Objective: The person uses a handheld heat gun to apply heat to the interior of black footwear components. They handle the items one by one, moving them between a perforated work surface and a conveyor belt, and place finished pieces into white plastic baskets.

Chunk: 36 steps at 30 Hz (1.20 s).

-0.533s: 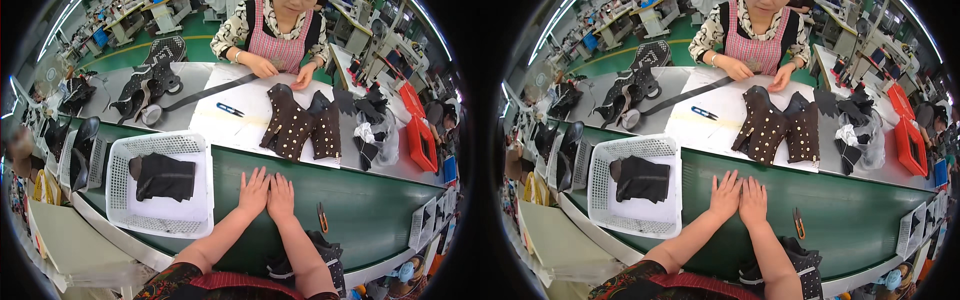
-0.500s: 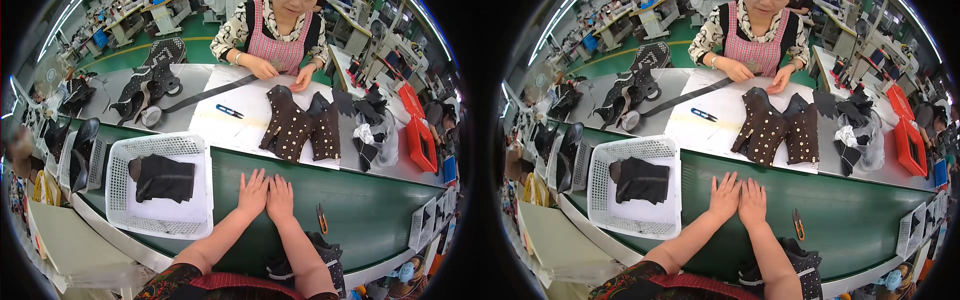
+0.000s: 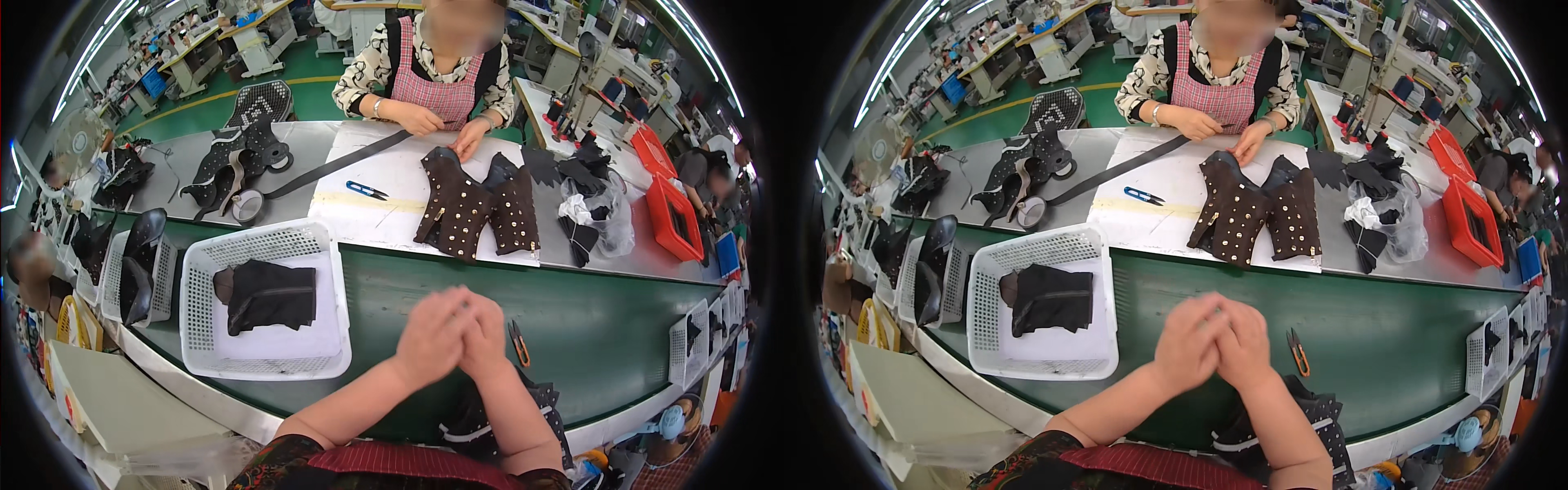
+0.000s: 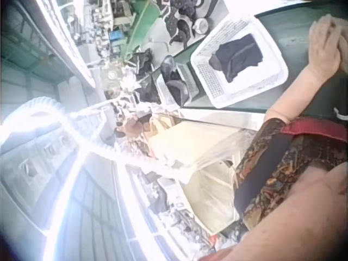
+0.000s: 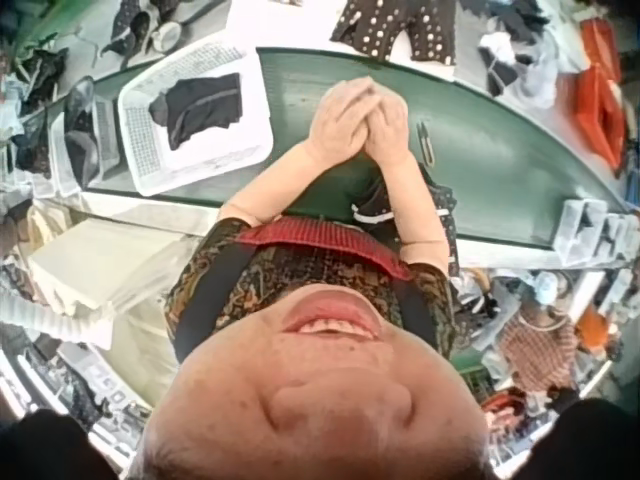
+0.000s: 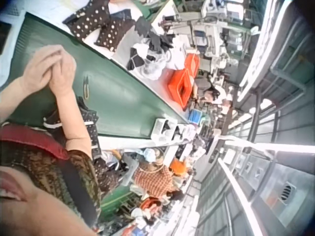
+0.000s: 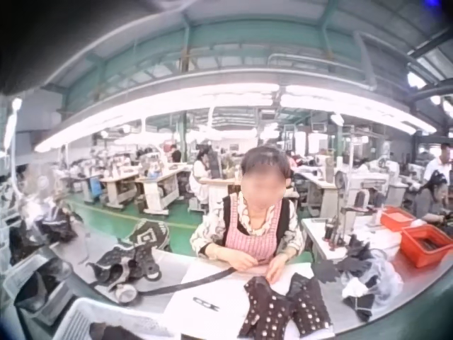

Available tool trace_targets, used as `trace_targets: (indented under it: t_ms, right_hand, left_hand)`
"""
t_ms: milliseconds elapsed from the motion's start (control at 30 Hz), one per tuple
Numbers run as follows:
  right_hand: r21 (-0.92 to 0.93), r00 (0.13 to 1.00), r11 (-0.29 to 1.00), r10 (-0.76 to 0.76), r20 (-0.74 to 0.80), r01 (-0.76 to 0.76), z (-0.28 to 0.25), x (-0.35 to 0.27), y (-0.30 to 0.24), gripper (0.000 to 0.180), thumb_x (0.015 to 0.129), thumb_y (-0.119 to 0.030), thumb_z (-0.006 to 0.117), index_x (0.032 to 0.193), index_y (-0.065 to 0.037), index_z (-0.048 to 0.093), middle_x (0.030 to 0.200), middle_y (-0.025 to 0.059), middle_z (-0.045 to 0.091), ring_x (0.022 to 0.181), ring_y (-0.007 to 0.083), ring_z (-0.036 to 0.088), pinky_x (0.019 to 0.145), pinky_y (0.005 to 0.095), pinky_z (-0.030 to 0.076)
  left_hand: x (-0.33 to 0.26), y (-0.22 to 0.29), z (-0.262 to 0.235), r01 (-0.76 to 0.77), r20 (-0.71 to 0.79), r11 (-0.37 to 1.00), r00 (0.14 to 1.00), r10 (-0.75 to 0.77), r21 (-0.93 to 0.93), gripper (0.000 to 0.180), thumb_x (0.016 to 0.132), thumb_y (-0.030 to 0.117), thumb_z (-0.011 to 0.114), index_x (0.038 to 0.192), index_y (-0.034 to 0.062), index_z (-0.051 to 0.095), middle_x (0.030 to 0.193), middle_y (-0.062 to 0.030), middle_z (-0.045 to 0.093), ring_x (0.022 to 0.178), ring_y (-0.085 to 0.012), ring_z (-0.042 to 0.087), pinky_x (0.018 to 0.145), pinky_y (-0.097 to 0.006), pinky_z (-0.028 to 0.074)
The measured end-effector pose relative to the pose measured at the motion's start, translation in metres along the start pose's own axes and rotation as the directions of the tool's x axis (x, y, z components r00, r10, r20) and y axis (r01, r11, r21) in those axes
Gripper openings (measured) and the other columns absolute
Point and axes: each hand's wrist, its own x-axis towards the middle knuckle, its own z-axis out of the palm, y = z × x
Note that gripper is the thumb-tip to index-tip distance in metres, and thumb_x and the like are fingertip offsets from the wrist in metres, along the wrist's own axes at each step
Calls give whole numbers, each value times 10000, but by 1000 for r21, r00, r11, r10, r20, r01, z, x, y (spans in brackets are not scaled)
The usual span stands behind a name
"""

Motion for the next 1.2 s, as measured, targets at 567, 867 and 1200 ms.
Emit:
trace_targets:
  t_ms: [567, 867, 1200]
  right_hand:
    - [-627, 419, 444, 886, 200, -640, -74, -157, 68, 344, 737, -198, 691, 1014, -27, 580, 1098, 174, 551, 1007, 357, 559, 843, 431, 490]
    - [-671, 341, 415, 907, 248, -615, -70, -149, 83, 224, 795, -187, 600, 977, -56, 597, 1026, 166, 607, 992, 342, 591, 832, 425, 492]
    - [518, 368, 322, 930, -15, -792, -125, -98, 37, 177, 829, -185, 548, 917, -41, 600, 755, 33, 607, 670, 158, 576, 644, 304, 470]
  left_hand:
    - [-244, 63, -146, 264, 519, 879, 725, -453, 397, 429, 807, 209, 607, 1203, 64, 525, 1257, -146, 505, 1191, -333, 454, 1031, -487, 311]
    - [-274, 63, -138, 243, 403, 844, 793, -457, 479, 432, 772, 237, 618, 1166, 73, 551, 1198, -120, 538, 1176, -313, 459, 1044, -479, 286]
    - [-276, 55, -138, 244, 488, 864, 743, -458, 440, 446, 779, 196, 608, 1193, 50, 527, 1300, -184, 462, 1204, -344, 424, 1041, -479, 277]
